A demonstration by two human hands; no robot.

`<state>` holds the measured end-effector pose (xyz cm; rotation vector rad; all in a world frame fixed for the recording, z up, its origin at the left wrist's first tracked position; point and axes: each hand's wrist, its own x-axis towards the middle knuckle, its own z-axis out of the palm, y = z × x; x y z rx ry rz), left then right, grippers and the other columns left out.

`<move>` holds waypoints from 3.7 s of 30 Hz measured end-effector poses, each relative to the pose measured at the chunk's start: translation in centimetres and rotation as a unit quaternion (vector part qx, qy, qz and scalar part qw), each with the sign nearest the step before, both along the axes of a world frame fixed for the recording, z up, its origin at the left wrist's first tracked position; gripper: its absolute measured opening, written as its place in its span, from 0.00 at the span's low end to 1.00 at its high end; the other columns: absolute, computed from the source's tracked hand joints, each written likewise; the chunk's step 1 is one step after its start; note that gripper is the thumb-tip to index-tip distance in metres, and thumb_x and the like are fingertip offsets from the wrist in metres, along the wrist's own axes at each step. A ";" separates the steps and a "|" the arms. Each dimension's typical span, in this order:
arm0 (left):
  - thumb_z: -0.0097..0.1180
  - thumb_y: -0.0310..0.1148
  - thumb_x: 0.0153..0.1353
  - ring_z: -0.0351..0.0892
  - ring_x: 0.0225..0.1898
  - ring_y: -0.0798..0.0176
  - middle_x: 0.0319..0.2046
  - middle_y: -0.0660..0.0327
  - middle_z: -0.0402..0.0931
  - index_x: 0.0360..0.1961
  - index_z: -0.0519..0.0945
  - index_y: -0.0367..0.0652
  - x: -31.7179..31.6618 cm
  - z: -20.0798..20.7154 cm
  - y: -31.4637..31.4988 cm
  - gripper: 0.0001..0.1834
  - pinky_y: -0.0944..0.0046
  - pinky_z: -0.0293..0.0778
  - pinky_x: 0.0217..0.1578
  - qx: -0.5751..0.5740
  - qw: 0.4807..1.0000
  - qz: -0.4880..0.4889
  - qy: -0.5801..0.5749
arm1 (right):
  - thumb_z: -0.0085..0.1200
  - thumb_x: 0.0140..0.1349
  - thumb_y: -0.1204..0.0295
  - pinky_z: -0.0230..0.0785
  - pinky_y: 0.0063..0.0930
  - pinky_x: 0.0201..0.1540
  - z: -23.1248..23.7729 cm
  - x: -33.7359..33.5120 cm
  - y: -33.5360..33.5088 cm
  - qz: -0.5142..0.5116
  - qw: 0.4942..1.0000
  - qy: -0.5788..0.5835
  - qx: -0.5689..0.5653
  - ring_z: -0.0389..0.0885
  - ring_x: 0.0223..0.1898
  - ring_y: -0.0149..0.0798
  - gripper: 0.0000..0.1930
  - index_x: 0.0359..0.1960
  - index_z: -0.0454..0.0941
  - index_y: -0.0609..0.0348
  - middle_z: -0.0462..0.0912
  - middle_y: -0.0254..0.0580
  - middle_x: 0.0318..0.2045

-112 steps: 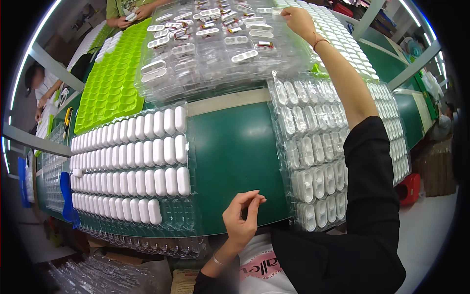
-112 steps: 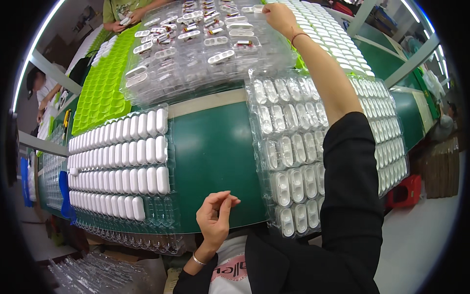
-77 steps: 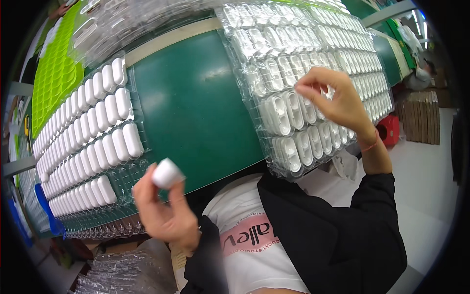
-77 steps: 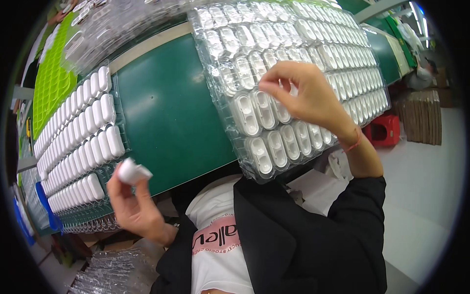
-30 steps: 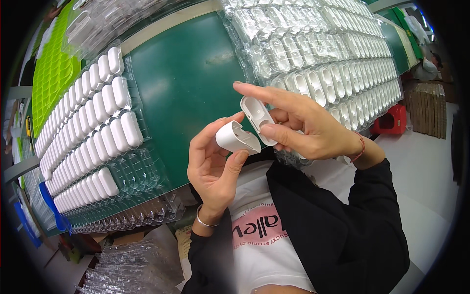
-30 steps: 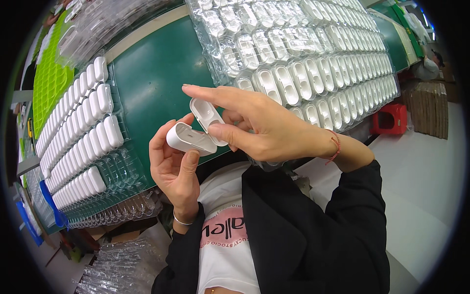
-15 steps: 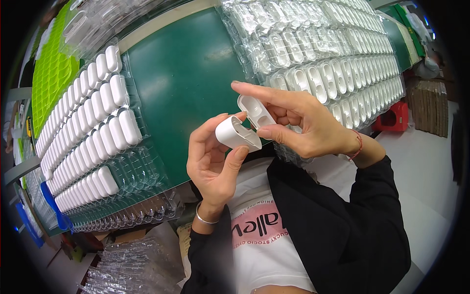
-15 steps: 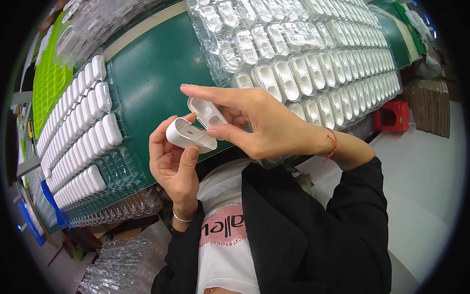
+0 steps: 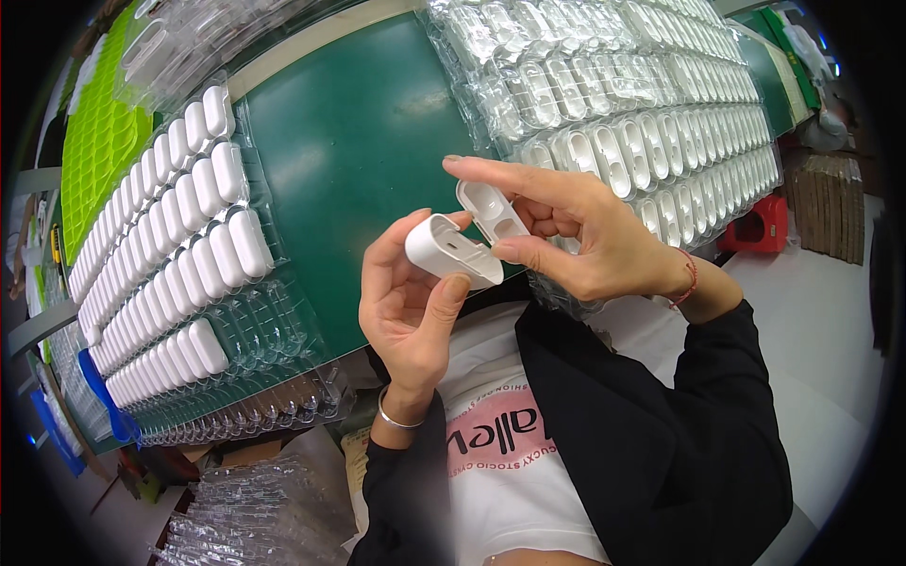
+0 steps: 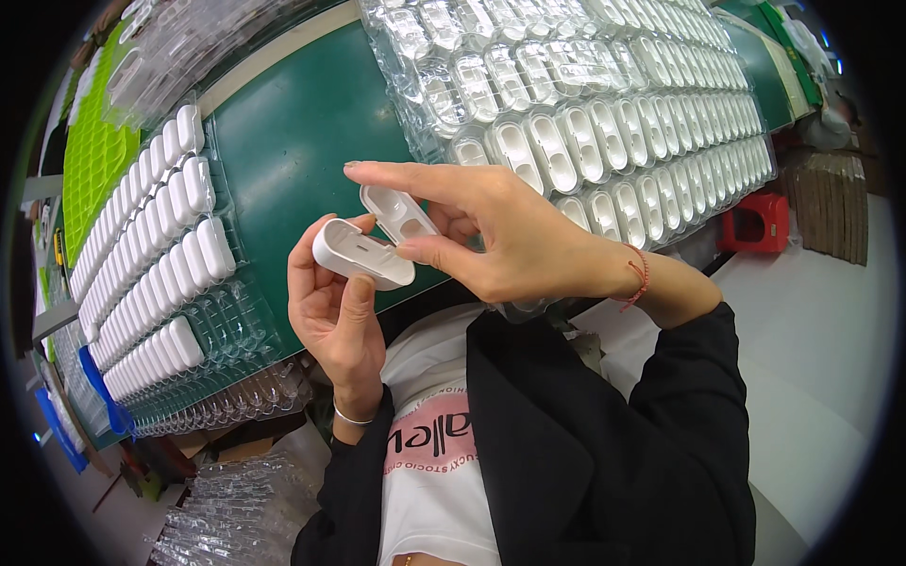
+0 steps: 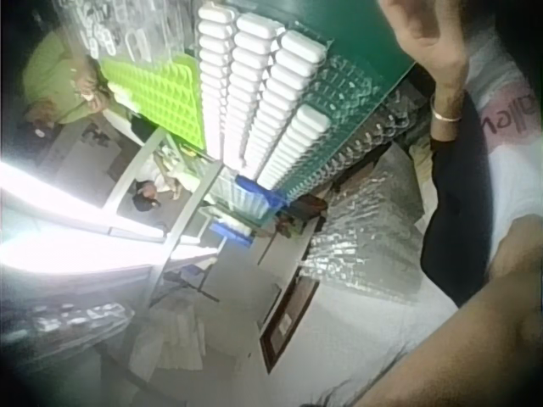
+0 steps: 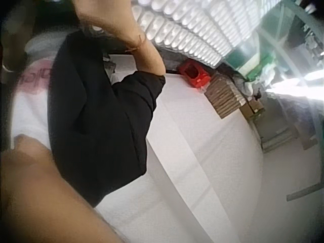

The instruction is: The person repeatedly picks up white earbud cases and clear plastic lids from trays on a green workbench. They insert the lids into the cases, close them, and place the assembled units back onto the tray. The process is repetitive and performed by hand without tools.

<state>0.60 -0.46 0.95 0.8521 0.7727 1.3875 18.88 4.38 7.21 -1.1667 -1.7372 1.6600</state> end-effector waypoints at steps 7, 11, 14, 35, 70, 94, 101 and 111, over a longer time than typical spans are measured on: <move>0.61 0.26 0.60 0.76 0.51 0.62 0.51 0.50 0.75 0.59 0.66 0.32 -0.6 0.2 -0.1 0.28 0.61 0.72 0.54 -0.058 0.996 -0.004 -0.067 | 0.51 0.64 0.81 0.70 0.19 0.39 0.0 0.1 0.0 -0.014 0.998 -0.015 0.058 0.73 0.35 0.23 0.29 0.68 0.61 0.60 0.78 0.37 0.42; 0.62 0.24 0.59 0.75 0.52 0.63 0.51 0.52 0.75 0.58 0.67 0.31 -0.5 0.3 0.0 0.27 0.61 0.72 0.55 -0.076 0.994 -0.028 -0.079 | 0.53 0.61 0.80 0.69 0.21 0.28 -0.5 -0.4 -0.1 -0.039 0.977 -0.047 0.203 0.74 0.25 0.31 0.27 0.64 0.69 0.51 0.80 0.39 0.34; 0.63 0.23 0.58 0.75 0.53 0.63 0.51 0.52 0.75 0.57 0.68 0.31 -0.2 0.4 0.2 0.27 0.61 0.72 0.55 -0.069 0.994 -0.029 -0.085 | 0.53 0.59 0.82 0.69 0.23 0.26 0.2 -0.3 0.0 -0.012 0.963 -0.103 0.250 0.75 0.25 0.33 0.28 0.63 0.71 0.51 0.79 0.39 0.33; 0.66 0.28 0.56 0.76 0.46 0.65 0.45 0.59 0.75 0.50 0.67 0.37 -0.2 -1.4 0.0 0.24 0.66 0.72 0.50 -0.040 0.988 -0.022 -0.149 | 0.56 0.55 0.85 0.73 0.28 0.34 -0.8 -1.6 0.0 -0.042 0.947 -0.095 0.303 0.79 0.32 0.40 0.23 0.54 0.78 0.57 0.81 0.44 0.34; 0.58 0.15 0.57 0.80 0.32 0.64 0.32 0.55 0.80 0.37 0.79 0.34 0.7 -1.6 1.6 0.07 0.70 0.76 0.35 0.119 0.943 0.092 0.297 | 0.54 0.56 0.76 0.72 0.39 0.46 -1.4 7.0 43.3 -0.162 0.726 -0.302 0.597 0.82 0.40 0.53 0.10 0.39 0.84 0.58 0.84 0.51 0.35; 0.62 0.18 0.55 0.78 0.40 0.55 0.40 0.50 0.77 0.47 0.77 0.27 -9.2 2.9 -2.5 0.18 0.63 0.75 0.39 0.053 0.738 0.462 0.489 | 0.62 0.56 0.73 0.66 0.27 0.30 2.5 4.2 3.3 -0.071 0.894 -0.308 0.318 0.72 0.25 0.36 0.07 0.30 0.78 0.63 0.77 0.39 0.24; 0.67 0.17 0.49 0.78 0.40 0.59 0.40 0.52 0.77 0.48 0.77 0.30 -3.3 2.3 -1.1 0.22 0.64 0.75 0.42 0.132 0.890 0.201 0.388 | 0.62 0.53 0.70 0.67 0.35 0.33 0.0 3.5 0.1 -0.104 0.830 -0.423 0.347 0.75 0.33 0.44 0.10 0.27 0.73 0.58 0.73 0.39 0.29; 0.62 0.32 0.60 0.82 0.44 0.54 0.45 0.49 0.77 0.54 0.70 0.30 -2.1 0.9 0.2 0.25 0.64 0.80 0.38 -0.050 0.999 0.003 0.005 | 0.59 0.57 0.82 0.72 0.28 0.48 1.3 2.7 0.1 -0.155 0.975 -0.070 0.143 0.76 0.46 0.33 0.07 0.35 0.75 0.65 0.77 0.42 0.45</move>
